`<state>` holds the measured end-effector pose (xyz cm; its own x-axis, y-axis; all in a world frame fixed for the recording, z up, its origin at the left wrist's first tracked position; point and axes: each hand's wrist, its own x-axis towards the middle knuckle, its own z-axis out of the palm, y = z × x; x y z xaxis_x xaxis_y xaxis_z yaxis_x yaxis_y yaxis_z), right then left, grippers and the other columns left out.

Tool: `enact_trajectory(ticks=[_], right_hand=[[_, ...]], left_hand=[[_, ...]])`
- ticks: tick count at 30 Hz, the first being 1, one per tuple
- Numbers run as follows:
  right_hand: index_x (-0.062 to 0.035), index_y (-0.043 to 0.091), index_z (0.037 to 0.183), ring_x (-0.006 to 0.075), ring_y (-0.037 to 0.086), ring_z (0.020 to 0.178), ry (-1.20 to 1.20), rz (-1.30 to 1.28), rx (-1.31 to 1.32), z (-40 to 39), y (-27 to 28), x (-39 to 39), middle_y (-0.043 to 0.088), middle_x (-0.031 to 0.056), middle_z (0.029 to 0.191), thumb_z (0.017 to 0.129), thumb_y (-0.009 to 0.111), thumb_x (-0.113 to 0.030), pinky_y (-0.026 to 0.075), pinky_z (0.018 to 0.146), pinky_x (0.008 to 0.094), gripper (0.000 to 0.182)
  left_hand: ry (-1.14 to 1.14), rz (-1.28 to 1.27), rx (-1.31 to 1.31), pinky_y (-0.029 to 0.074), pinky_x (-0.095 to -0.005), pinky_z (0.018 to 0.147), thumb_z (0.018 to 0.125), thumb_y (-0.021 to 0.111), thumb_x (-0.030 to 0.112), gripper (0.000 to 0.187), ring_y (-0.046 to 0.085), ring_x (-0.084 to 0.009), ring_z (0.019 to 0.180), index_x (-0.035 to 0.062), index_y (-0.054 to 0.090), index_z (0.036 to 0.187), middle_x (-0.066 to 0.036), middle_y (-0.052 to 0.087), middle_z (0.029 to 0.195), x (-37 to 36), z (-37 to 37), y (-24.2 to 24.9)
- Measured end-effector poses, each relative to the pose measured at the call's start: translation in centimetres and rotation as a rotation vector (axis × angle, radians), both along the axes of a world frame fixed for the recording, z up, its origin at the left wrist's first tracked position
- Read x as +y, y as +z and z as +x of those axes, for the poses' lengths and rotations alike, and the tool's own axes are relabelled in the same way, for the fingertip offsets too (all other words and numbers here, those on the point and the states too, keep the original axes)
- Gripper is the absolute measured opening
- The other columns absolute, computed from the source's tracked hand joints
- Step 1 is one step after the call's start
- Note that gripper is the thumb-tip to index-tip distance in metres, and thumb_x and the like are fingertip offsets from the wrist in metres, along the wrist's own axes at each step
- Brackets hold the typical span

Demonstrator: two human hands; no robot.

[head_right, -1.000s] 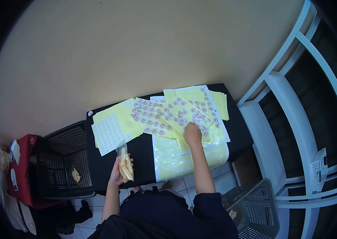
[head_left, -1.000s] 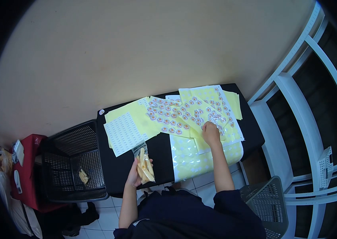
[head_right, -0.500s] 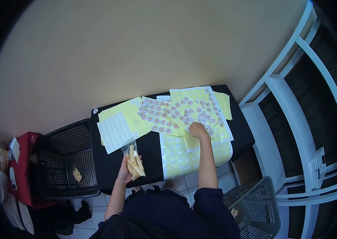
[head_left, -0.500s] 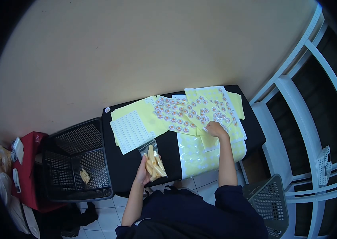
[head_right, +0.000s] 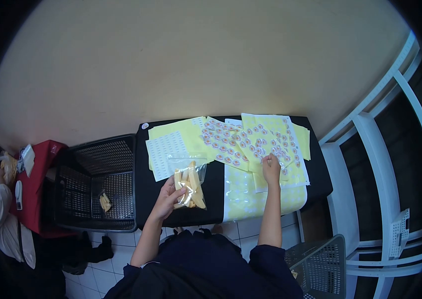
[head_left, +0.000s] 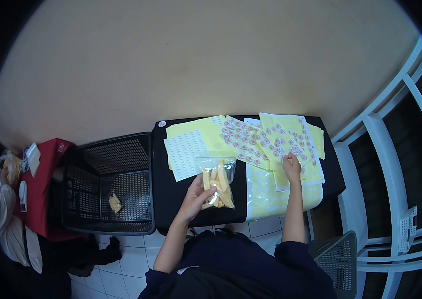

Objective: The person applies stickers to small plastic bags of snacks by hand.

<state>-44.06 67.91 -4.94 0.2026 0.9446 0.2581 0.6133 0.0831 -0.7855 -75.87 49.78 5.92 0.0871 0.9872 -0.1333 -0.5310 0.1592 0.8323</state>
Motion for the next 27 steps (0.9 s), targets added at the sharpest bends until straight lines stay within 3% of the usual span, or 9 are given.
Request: enact_trajectory(ticks=[1,3,5,9,15,27], right_hand=[[-0.0029,0.054,0.082,0.0116,0.054,0.067,0.009,0.000,0.001,-0.8,0.9,-0.4,0.058,0.0069,0.081,0.078,0.054,-0.015,0.043,0.063,0.0247,0.012],[-0.0010,0.054,0.079,0.0281,0.048,0.105,0.105,0.049,0.220,-4.2,6.4,-2.7,0.054,0.0161,0.105,0.076,0.056,-0.011,0.034,0.090,0.0327,0.011],[-0.0022,0.054,0.078,0.0272,0.046,0.106,0.429,0.032,0.421,-8.3,11.4,-5.4,0.053,0.0142,0.107,0.075,0.057,-0.010,0.032,0.092,0.0343,0.009],[-0.0029,0.051,0.074,0.0257,0.047,0.096,0.850,0.167,0.038,-15.0,19.6,-10.7,0.052,0.0111,0.096,0.073,0.058,-0.011,0.034,0.086,0.0341,0.011],[-0.0015,0.050,0.075,0.0269,0.048,0.089,0.941,0.224,-0.225,-18.1,20.0,-12.5,0.051,0.0102,0.092,0.072,0.057,-0.009,0.036,0.079,0.0352,0.011],[-0.0013,0.051,0.078,0.0272,0.049,0.087,0.859,0.316,-0.306,-19.2,19.3,-13.5,0.050,0.0103,0.090,0.071,0.058,-0.008,0.037,0.077,0.0354,0.012]], left_hand=[[-0.004,0.038,0.011,0.039,-0.0295,0.089,0.080,0.054,0.004,0.052,0.046,-0.0175,0.106,-0.0011,0.027,0.125,-0.012,0.044,0.117,-0.1,-0.1,0.4],[-0.004,0.050,0.019,0.037,-0.0291,0.091,0.081,0.053,0.003,0.053,0.045,-0.0168,0.107,-0.0024,0.026,0.125,-0.012,0.043,0.118,-0.2,-0.2,0.9],[0.009,0.125,0.055,0.035,-0.0298,0.092,0.081,0.053,0.003,0.053,0.043,-0.0168,0.109,-0.0031,0.026,0.126,-0.012,0.042,0.119,-0.4,-0.2,1.2],[-0.007,0.161,0.061,0.034,-0.0303,0.093,0.081,0.052,0.002,0.053,0.042,-0.0166,0.110,-0.0037,0.025,0.126,-0.012,0.042,0.119,-0.5,-0.3,1.2],[0.035,0.163,0.112,0.034,-0.0297,0.092,0.081,0.052,0.001,0.051,0.043,-0.0159,0.109,-0.0036,0.026,0.125,-0.012,0.042,0.119,-1.2,-1.0,1.4],[0.029,0.173,0.081,0.034,-0.0296,0.093,0.082,0.050,0.002,0.049,0.042,-0.0162,0.109,-0.0028,0.027,0.124,-0.012,0.042,0.118,-1.7,-1.1,1.4]])
